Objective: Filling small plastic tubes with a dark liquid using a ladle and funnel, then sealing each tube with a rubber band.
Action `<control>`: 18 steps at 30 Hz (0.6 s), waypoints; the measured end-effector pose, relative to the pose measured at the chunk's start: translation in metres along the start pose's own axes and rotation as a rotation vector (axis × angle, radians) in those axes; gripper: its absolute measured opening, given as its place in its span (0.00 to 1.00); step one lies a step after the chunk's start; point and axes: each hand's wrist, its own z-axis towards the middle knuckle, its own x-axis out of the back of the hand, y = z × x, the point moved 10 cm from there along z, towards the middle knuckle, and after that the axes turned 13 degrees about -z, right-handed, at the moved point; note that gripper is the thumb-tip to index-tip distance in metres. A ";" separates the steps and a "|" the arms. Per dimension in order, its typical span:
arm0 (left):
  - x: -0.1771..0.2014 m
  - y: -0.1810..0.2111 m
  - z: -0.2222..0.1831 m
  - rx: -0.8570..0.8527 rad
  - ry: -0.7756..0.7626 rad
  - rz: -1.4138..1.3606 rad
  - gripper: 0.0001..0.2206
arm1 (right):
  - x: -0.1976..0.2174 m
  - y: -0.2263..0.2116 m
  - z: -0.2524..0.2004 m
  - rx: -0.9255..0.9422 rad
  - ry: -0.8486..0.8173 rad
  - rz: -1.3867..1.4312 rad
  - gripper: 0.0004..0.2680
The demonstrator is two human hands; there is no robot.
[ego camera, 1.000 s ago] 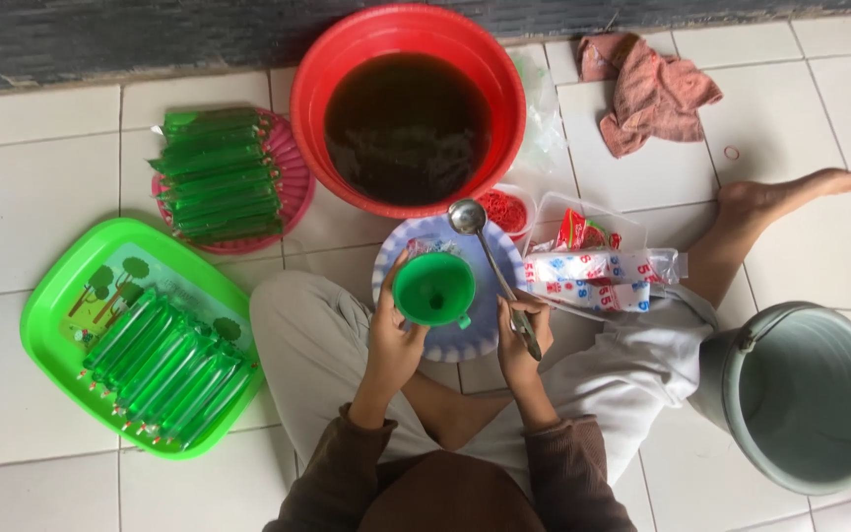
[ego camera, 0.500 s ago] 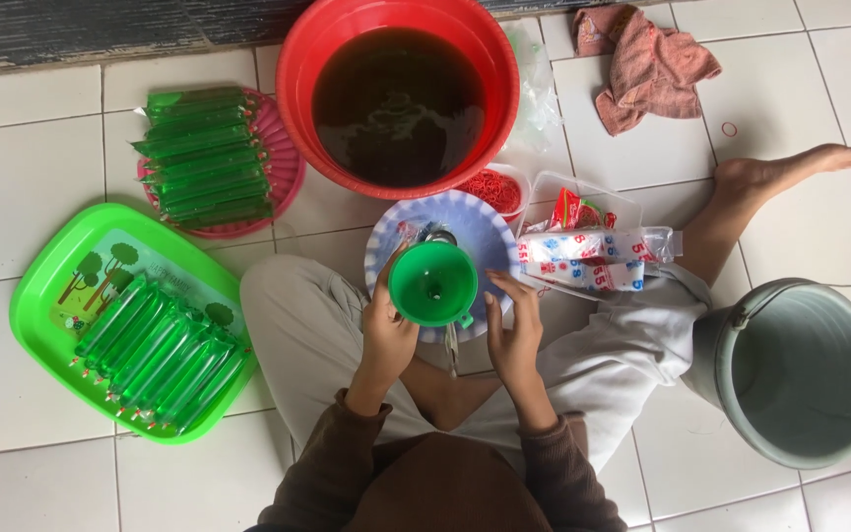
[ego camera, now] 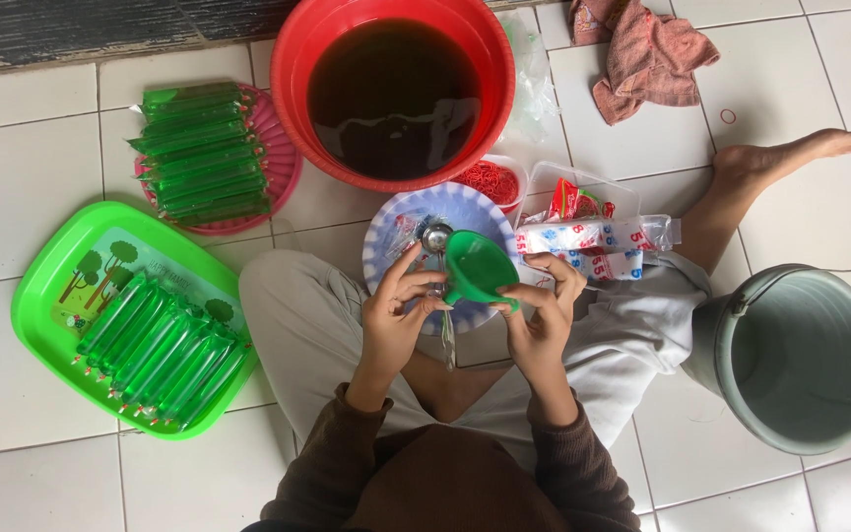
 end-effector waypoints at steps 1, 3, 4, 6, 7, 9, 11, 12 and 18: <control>-0.001 0.002 0.002 0.003 0.000 0.001 0.31 | -0.002 0.005 -0.003 -0.003 -0.001 0.000 0.03; -0.002 0.002 0.005 0.030 0.014 -0.090 0.27 | -0.002 0.026 -0.011 -0.122 0.047 0.105 0.04; 0.000 0.001 0.003 0.032 0.015 -0.090 0.27 | -0.006 0.033 -0.016 -0.124 0.045 0.105 0.04; 0.003 0.001 0.004 0.007 0.029 -0.031 0.24 | -0.017 0.052 -0.025 -0.172 0.018 -0.074 0.04; 0.003 -0.002 0.002 0.008 0.030 -0.030 0.24 | -0.025 0.063 -0.036 -0.173 0.018 -0.073 0.04; 0.005 -0.002 -0.001 -0.045 0.049 0.044 0.20 | -0.060 0.095 -0.061 -0.233 -0.224 -0.394 0.06; 0.007 0.000 0.000 -0.066 0.054 0.069 0.20 | -0.080 0.106 -0.083 -0.251 -0.314 -0.471 0.07; 0.008 0.002 0.000 -0.086 0.059 0.092 0.19 | -0.092 0.114 -0.097 -0.269 -0.405 -0.551 0.08; 0.003 0.019 0.014 -0.092 0.077 0.135 0.19 | -0.105 0.117 -0.108 -0.389 -0.542 -0.467 0.10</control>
